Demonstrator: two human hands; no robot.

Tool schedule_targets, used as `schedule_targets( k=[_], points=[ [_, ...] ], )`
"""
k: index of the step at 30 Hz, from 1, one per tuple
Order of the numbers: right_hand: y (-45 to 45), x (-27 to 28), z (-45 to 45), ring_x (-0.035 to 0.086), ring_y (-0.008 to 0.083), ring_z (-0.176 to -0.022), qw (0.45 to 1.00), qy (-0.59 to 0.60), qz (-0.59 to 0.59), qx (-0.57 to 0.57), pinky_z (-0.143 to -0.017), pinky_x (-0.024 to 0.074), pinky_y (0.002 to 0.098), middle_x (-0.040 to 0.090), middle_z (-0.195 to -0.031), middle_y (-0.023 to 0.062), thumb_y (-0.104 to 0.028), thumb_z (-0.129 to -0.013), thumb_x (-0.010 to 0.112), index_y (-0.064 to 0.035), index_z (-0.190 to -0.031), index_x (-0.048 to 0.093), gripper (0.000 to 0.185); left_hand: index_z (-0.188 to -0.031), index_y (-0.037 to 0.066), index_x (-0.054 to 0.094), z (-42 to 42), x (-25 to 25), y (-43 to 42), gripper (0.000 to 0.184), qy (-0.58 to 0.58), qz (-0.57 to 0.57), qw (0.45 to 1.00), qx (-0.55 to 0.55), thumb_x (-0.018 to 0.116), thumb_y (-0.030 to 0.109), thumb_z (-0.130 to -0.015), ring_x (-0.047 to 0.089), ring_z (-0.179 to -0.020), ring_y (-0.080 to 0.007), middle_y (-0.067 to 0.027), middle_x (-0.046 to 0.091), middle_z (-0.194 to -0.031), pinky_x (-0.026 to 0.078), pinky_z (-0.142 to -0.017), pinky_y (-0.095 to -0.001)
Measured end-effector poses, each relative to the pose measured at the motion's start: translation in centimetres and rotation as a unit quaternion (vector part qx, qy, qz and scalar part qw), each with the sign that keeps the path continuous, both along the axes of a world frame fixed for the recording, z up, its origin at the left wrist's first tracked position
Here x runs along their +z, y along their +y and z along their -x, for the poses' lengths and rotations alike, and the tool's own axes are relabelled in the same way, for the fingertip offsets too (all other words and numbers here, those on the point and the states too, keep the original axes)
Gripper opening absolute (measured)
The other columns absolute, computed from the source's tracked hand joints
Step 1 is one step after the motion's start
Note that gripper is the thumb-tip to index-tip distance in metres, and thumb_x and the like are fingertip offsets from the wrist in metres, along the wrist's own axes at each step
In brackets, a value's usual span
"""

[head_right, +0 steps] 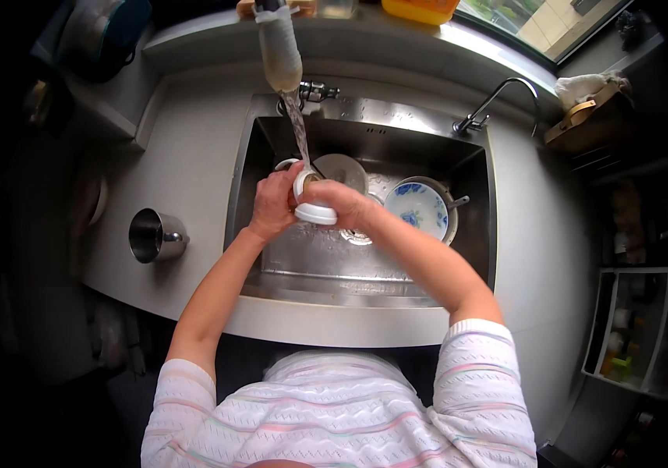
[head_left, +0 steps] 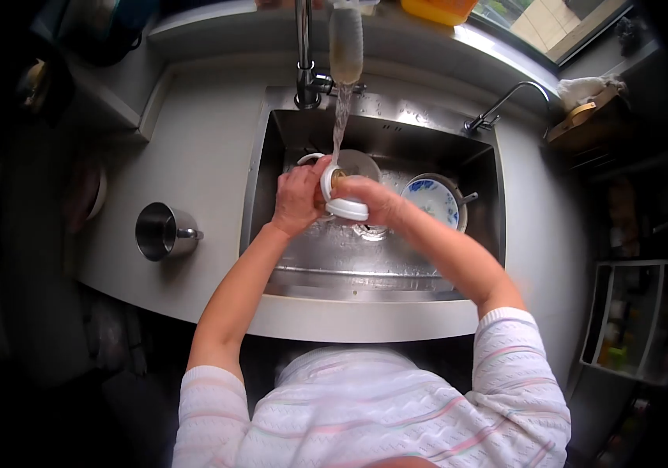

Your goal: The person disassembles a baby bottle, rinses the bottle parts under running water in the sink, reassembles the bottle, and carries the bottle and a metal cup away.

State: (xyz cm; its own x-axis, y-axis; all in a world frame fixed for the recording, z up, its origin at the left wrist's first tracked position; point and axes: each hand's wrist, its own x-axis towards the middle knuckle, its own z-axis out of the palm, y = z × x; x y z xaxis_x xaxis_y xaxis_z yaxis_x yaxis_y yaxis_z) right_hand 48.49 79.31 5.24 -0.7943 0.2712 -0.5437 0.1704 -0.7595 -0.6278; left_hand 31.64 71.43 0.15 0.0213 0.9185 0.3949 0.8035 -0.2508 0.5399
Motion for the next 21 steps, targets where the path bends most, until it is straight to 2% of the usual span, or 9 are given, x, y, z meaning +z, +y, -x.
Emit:
schedule_targets(
  k=[2,3,5,7,10,12,13,15,21],
  points=[
    [-0.7,-0.2,0.6,0.06,0.015,-0.072,0.974,-0.011,-0.206,0.09,-0.061,0.0491,0.0299,0.06,-0.078,0.0054,-0.017,-0.075,0.065,-0.0009,-0.096,0.059,0.028,-0.132,0.012,0.046,0.8,1.3,-0.1,0.079,0.025,0.027,0.999,-0.016,0.077,0.017,-0.059,0.057,-0.101,-0.0311,-0.0109,0.06,-0.11,0.044,-0.085,-0.0417],
    [-0.5,0.3,0.3,0.061,0.0167,-0.075,0.92,-0.044,-0.327,0.211,-0.063,0.0495,0.0315,0.061,-0.08,0.0068,-0.016,-0.073,0.065,-0.0012,-0.097,0.06,0.028,-0.132,0.01,0.046,1.3,2.4,-0.6,0.081,-0.041,0.095,0.992,-0.075,0.079,0.012,-0.057,0.058,-0.102,-0.0241,-0.0079,0.061,-0.111,0.044,-0.09,-0.037],
    [-0.2,1.0,0.2,0.062,0.0179,-0.078,0.741,-0.117,-0.522,0.405,-0.067,0.0496,0.0331,0.065,-0.085,0.0069,-0.014,-0.07,0.065,-0.0026,-0.1,0.062,0.032,-0.133,0.013,0.046,1.9,1.5,-0.9,0.083,-0.205,0.255,0.933,-0.149,0.078,0.01,-0.056,0.058,-0.102,-0.0193,-0.0049,0.061,-0.112,0.043,-0.092,-0.0315],
    [-0.1,1.4,0.9,0.061,0.017,-0.079,0.505,-0.186,-0.651,0.536,-0.069,0.0491,0.033,0.068,-0.092,0.0042,-0.013,-0.069,0.066,-0.0047,-0.107,0.063,0.038,-0.135,0.013,0.044,2.0,0.4,-0.9,0.084,-0.356,0.377,0.832,-0.197,0.078,0.006,-0.058,0.055,-0.101,-0.0109,0.0005,0.06,-0.112,0.041,-0.093,-0.0261],
    [1.5,2.4,-0.2,0.06,0.0159,-0.077,0.595,-0.099,-0.704,0.375,-0.068,0.0487,0.0321,0.069,-0.09,0.0018,-0.014,-0.065,0.068,-0.006,-0.106,0.064,0.042,-0.136,0.01,0.043,2.6,1.1,-1.3,0.084,-0.467,0.382,0.768,-0.213,0.08,0.006,-0.061,0.055,-0.104,-0.0121,-0.0001,0.058,-0.115,0.041,-0.095,-0.0273],
    [3.1,1.8,-1.0,0.059,0.0138,-0.075,0.847,-0.009,-0.512,0.143,-0.065,0.0483,0.0307,0.066,-0.081,0.0005,-0.023,-0.074,0.07,-0.0071,-0.098,0.066,0.03,-0.136,0.008,0.042,3.3,0.5,-2.0,0.082,-0.49,0.362,0.77,-0.189,0.079,0.005,-0.063,0.053,-0.108,-0.0129,-0.0019,0.058,-0.117,0.04,-0.097,-0.0285],
    [3.3,1.3,-0.8,0.059,0.0129,-0.075,0.885,-0.057,-0.446,0.12,-0.065,0.0482,0.0296,0.064,-0.081,0.0002,-0.026,-0.077,0.07,-0.008,-0.099,0.066,0.028,-0.136,0.008,0.042,3.5,0.2,-2.2,0.082,-0.482,0.352,0.784,-0.168,0.079,0.005,-0.063,0.053,-0.108,-0.0128,-0.0019,0.057,-0.117,0.04,-0.097,-0.0286],
    [3.6,-0.5,0.0,0.058,0.011,-0.076,0.937,-0.157,-0.306,0.063,-0.065,0.0479,0.0274,0.062,-0.081,-0.0005,-0.032,-0.083,0.069,-0.0097,-0.099,0.065,0.028,-0.137,0.007,0.041,3.3,0.5,-2.6,0.083,-0.483,0.352,0.79,-0.137,0.078,0.004,-0.063,0.052,-0.11,-0.0129,-0.0024,0.057,-0.119,0.039,-0.098,-0.0284],
    [2.3,-3.0,1.5,0.06,0.0126,-0.079,0.988,-0.01,-0.139,-0.061,-0.066,0.0521,0.0311,0.061,-0.092,0.0018,-0.034,-0.085,0.068,-0.008,-0.105,0.06,0.034,-0.138,0.008,0.04,3.2,-1.7,-2.8,0.088,-0.443,0.336,0.828,-0.071,0.078,0.005,-0.059,0.053,-0.111,-0.0146,-0.0041,0.057,-0.12,0.039,-0.098,-0.0283]
  ],
)
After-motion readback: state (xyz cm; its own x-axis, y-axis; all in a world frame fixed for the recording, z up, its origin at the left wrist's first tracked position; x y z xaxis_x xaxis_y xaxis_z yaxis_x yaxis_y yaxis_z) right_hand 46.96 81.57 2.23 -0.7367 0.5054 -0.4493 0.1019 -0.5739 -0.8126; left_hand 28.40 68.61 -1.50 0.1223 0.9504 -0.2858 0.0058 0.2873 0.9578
